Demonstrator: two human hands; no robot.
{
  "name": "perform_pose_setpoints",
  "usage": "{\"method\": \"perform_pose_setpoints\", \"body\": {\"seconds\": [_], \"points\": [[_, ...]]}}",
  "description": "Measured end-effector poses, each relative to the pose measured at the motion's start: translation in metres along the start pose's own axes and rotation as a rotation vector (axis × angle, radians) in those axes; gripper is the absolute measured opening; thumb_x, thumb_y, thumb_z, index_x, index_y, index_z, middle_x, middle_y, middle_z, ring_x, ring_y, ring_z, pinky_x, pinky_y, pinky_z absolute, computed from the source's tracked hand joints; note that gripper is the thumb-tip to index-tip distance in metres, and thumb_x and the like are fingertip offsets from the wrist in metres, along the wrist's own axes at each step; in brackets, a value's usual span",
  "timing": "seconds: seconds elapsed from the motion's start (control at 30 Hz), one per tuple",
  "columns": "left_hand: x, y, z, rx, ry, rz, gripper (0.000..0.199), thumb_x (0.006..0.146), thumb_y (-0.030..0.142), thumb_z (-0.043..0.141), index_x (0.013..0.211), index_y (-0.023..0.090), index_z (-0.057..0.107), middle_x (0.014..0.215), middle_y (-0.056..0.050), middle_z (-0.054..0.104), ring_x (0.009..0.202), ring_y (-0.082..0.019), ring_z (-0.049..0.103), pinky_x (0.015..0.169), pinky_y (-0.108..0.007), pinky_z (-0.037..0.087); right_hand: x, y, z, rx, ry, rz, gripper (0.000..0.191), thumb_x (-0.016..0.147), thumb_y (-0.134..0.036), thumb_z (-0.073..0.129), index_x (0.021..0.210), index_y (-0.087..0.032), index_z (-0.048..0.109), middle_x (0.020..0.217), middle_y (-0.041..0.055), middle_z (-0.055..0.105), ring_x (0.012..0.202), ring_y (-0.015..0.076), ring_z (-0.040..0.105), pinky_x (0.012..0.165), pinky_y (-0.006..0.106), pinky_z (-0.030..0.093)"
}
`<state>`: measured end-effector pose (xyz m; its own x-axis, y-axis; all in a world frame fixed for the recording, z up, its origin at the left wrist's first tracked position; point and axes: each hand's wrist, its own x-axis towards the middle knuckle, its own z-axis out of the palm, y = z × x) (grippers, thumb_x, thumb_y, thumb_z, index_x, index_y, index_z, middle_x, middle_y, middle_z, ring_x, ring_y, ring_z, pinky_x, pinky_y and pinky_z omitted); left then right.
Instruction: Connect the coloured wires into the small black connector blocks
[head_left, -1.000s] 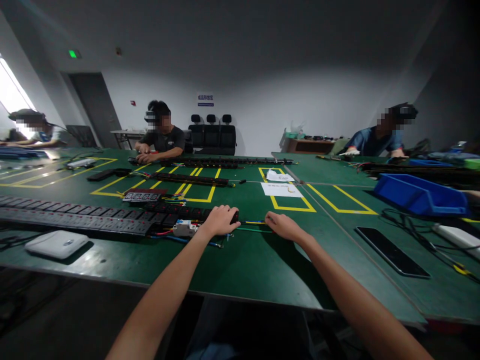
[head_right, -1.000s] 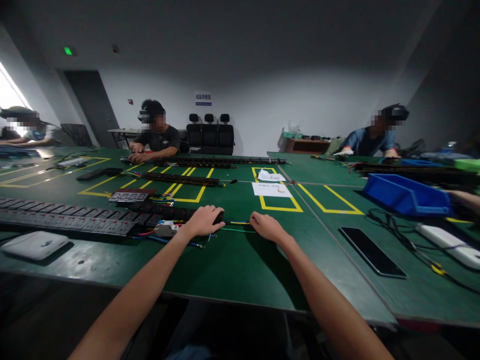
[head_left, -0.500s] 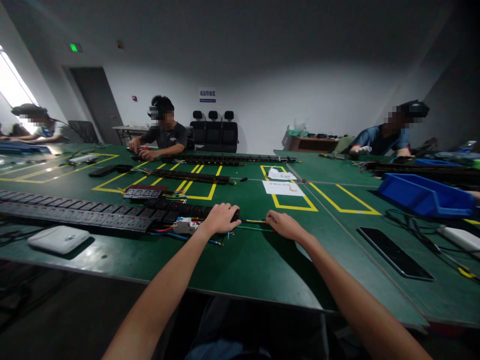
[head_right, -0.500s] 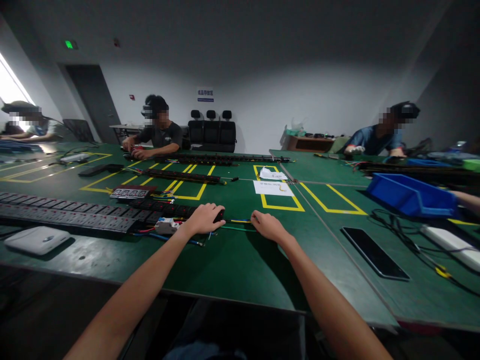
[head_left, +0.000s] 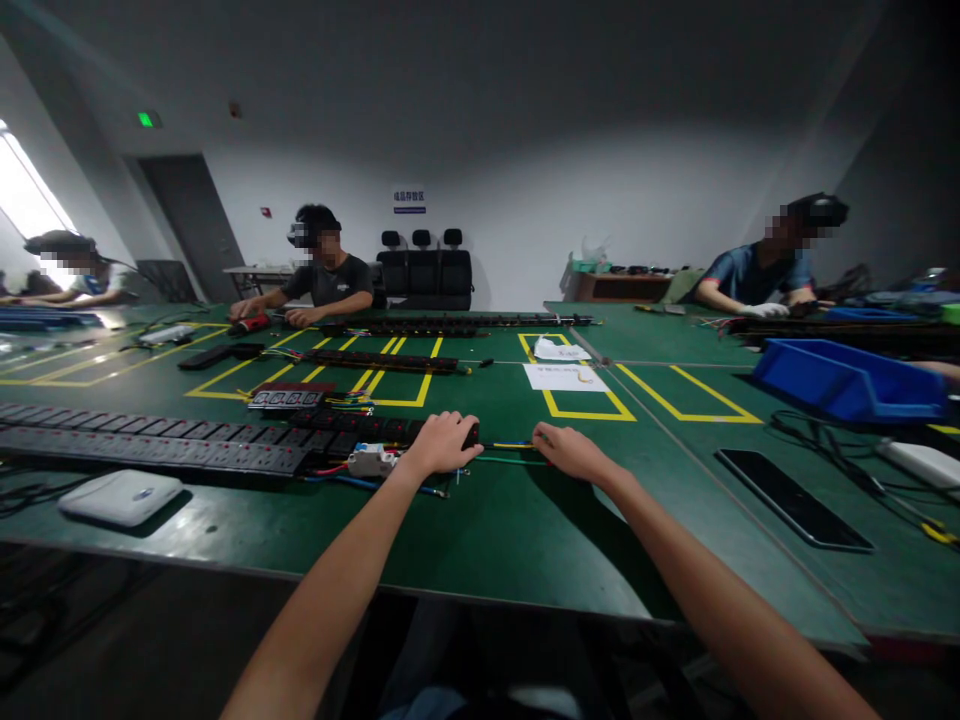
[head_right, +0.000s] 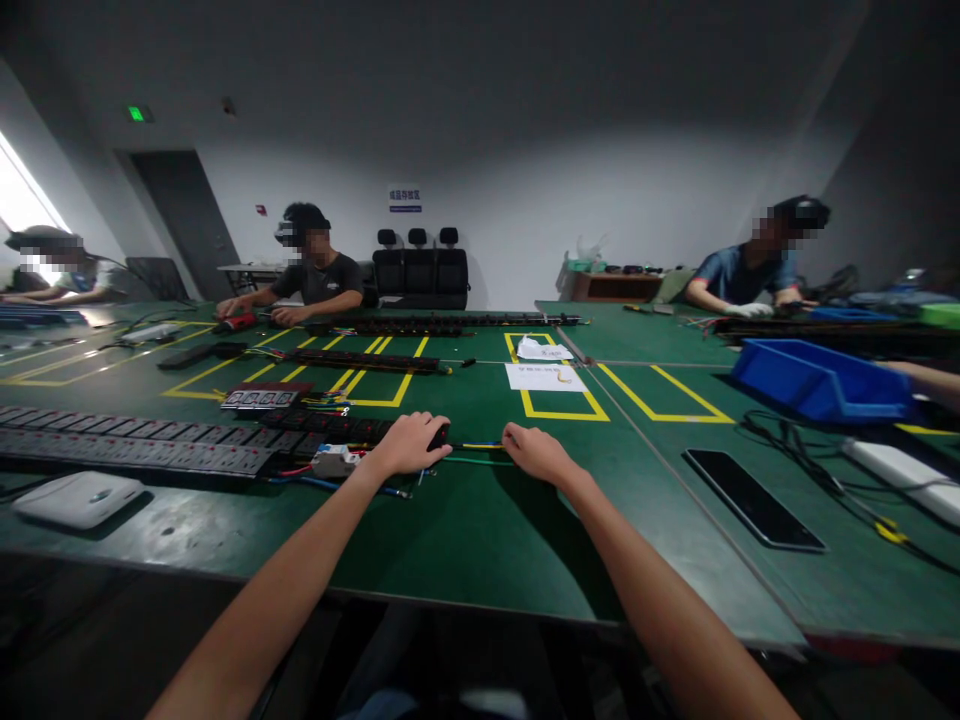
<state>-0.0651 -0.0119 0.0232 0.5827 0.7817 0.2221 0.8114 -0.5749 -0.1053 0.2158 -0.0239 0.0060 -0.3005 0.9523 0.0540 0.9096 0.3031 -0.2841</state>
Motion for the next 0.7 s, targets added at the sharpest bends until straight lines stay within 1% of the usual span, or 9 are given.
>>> {"method": "perform_pose_setpoints", "body": {"seconds": [0.47, 0.7], "points": [[0.0006, -0.0025, 0.0012, -0.015, 0.0, 0.013, 0.052, 0.097, 0.056, 0.051, 0.135, 0.02, 0.056, 0.118, -0.013, 0.067, 0.109, -0.03, 0.063, 0.089, -0.04, 0.048, -0.0015, -0.0025, -0.0041, 0.009, -0.02, 0.004, 0.025, 0.105, -0.031, 0.04, 0.107, -0.022, 0.063, 0.09, 0.006, 0.071, 0.076, 0.0179, 0.063, 0.062, 0.025, 0.031], [0.0011, -0.0019, 0.0012, -0.009, -0.003, 0.006, 0.052, 0.097, 0.055, 0.052, 0.135, 0.02, 0.056, 0.118, -0.014, 0.067, 0.109, -0.03, 0.063, 0.089, -0.04, 0.047, 0.0012, 0.0003, -0.0022, -0.029, -0.021, 0.002, 0.025, 0.106, -0.032, 0.04, 0.109, -0.021, 0.062, 0.086, 0.0059, 0.071, 0.077, 0.019, 0.064, 0.064, 0.026, 0.032]]}}
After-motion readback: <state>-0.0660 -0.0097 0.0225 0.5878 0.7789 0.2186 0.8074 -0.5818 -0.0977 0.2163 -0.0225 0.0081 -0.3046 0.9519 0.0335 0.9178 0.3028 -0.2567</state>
